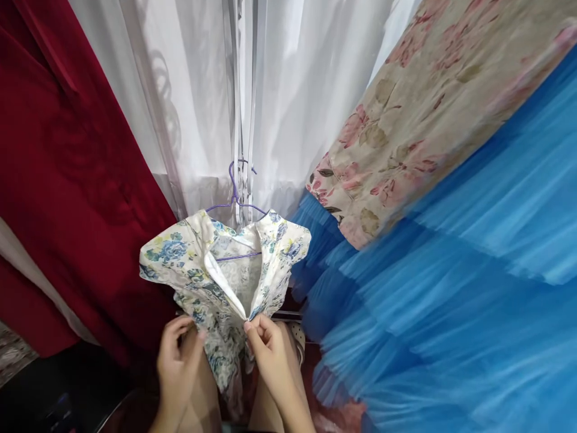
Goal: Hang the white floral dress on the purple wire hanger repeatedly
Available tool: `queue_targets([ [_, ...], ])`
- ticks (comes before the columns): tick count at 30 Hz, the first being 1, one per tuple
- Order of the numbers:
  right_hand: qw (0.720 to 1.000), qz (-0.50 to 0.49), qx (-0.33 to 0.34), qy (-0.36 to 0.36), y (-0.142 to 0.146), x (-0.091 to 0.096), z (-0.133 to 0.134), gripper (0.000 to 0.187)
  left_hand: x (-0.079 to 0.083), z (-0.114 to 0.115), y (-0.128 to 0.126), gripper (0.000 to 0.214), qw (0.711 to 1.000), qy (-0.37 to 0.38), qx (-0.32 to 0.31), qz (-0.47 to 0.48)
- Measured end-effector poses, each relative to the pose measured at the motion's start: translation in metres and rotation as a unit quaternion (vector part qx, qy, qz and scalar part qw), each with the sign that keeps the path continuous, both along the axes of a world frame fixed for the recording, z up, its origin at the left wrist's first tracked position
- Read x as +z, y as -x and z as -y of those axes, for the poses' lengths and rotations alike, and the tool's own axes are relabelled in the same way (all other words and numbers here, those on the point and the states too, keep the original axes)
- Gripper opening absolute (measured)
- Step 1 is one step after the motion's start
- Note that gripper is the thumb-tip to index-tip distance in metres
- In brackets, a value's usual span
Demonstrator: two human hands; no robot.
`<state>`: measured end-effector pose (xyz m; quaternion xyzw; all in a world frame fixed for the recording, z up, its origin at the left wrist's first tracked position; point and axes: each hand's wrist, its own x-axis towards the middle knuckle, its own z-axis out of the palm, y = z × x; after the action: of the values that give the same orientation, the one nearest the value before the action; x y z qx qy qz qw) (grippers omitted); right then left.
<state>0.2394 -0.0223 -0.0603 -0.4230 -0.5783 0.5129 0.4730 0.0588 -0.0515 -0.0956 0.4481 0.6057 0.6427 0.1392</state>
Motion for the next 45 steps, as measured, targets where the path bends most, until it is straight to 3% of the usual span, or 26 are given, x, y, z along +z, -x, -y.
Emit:
queue_targets([
  [2, 0.999, -0.017, 0.004, 0.026, 0.006, 0.009, 0.007, 0.045, 0.007, -0.002, -0.022, 0.03, 0.99, 0.034, -0.13, -0.038],
  [4, 0.998, -0.028, 0.031, 0.052, 0.013, 0.015, 0.011, 0.043, 0.013, -0.006, -0.04, 0.021, 0.979, 0.048, -0.198, -0.032],
  [7, 0.993, -0.035, 0.063, 0.089, 0.017, 0.019, 0.007, 0.043, 0.018, -0.015, -0.049, 0.009, 0.978, 0.035, -0.201, -0.03],
  [10, 0.992, -0.051, 0.048, 0.106, 0.014, 0.031, -0.014, 0.042, 0.021, -0.02, -0.041, 0.015, 0.97, 0.03, -0.229, -0.069],
  [13, 0.995, -0.077, 0.028, 0.065, 0.014, 0.065, -0.052, 0.038, 0.027, -0.022, -0.031, 0.018, 0.955, 0.048, -0.262, -0.131],
  [17, 0.994, -0.105, 0.005, -0.007, 0.028, 0.121, -0.107, 0.034, 0.038, -0.025, -0.021, 0.019, 0.931, 0.072, -0.26, -0.244],
  [21, 0.991, -0.125, -0.009, -0.051, 0.041, 0.151, -0.125, 0.035, 0.04, -0.028, -0.015, 0.019, 0.902, 0.091, -0.273, -0.323],
  [24, 0.989, -0.135, -0.019, -0.062, 0.042, 0.15, -0.117, 0.035, 0.04, -0.034, -0.011, 0.019, 0.888, 0.087, -0.306, -0.332],
  [26, 0.988, -0.137, -0.019, -0.069, 0.041, 0.143, -0.108, 0.034, 0.052, -0.043, -0.007, 0.017, 0.896, 0.06, -0.311, -0.31],
  [28, 0.989, -0.117, -0.008, -0.09, 0.038, 0.137, -0.1, 0.033, 0.077, -0.057, -0.001, 0.018, 0.925, 0.01, -0.274, -0.262],
  [31, 0.988, -0.063, 0.002, -0.141, 0.03, 0.136, -0.091, 0.034, 0.131, -0.082, 0.006, 0.038, 0.957, -0.082, -0.198, -0.196],
  [33, 0.982, -0.015, -0.005, -0.186, 0.024, 0.14, -0.09, 0.034, 0.165, -0.097, 0.006, 0.035, 0.94, -0.115, -0.213, -0.239],
  [35, 0.972, 0.041, -0.022, -0.232, 0.018, 0.142, -0.092, 0.032, 0.187, -0.108, 0.0, 0.027, 0.916, -0.125, -0.241, -0.296],
  [38, 0.953, 0.117, -0.059, -0.273, 0.014, 0.138, -0.101, 0.028, 0.199, -0.116, -0.012, 0.022, 0.905, -0.142, -0.229, -0.329],
  [41, 0.932, 0.194, -0.094, -0.292, 0.014, 0.125, -0.11, 0.023, 0.201, -0.121, -0.011, 0.019, 0.923, -0.182, -0.168, -0.293],
  [45, 0.916, 0.268, -0.066, -0.291, 0.01, 0.11, -0.105, 0.02, 0.201, -0.142, 0.036, 0.02, 0.965, -0.23, -0.031, -0.12],
])
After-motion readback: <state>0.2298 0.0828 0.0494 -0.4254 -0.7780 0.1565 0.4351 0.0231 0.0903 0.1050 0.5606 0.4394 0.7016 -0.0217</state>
